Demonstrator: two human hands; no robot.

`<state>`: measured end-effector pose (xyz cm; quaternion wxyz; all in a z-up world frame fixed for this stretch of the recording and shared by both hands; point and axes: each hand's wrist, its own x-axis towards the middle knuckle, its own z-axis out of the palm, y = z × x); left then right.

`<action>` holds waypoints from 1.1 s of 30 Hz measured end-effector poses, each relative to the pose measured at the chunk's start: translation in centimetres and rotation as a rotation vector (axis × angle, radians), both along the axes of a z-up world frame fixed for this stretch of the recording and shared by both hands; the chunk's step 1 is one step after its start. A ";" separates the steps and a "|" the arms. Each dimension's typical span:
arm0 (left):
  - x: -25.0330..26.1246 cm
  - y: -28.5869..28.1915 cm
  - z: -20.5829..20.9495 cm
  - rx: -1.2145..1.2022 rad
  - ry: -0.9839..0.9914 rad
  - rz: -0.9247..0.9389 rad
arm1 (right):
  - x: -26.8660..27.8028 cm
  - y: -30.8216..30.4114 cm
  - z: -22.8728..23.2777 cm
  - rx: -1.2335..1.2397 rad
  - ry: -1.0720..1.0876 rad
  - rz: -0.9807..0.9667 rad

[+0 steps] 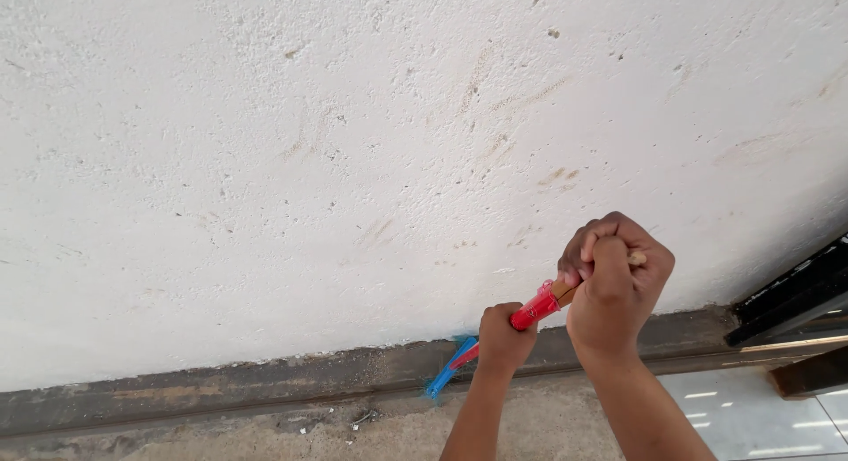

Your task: Cleaning the base of an outdoor wall using a squeegee.

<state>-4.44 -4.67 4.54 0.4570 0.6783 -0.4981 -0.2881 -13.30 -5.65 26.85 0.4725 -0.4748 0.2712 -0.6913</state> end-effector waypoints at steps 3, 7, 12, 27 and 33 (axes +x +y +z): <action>3.0 1.2 -1.8 0.066 0.015 -0.001 | 2.1 0.3 -2.0 0.035 -0.022 0.021; 9.0 4.2 -5.9 0.073 -0.069 0.003 | 5.1 1.9 -7.8 0.078 -0.069 0.067; 14.9 7.6 -8.2 0.202 -0.133 0.053 | 8.0 4.6 -11.2 0.161 -0.073 0.251; 10.4 4.6 -1.7 -0.038 0.080 -0.183 | 8.4 5.0 -2.3 -0.007 -0.024 0.000; 14.0 8.8 -3.0 0.008 0.055 -0.038 | 10.4 8.2 -5.0 0.028 -0.038 0.262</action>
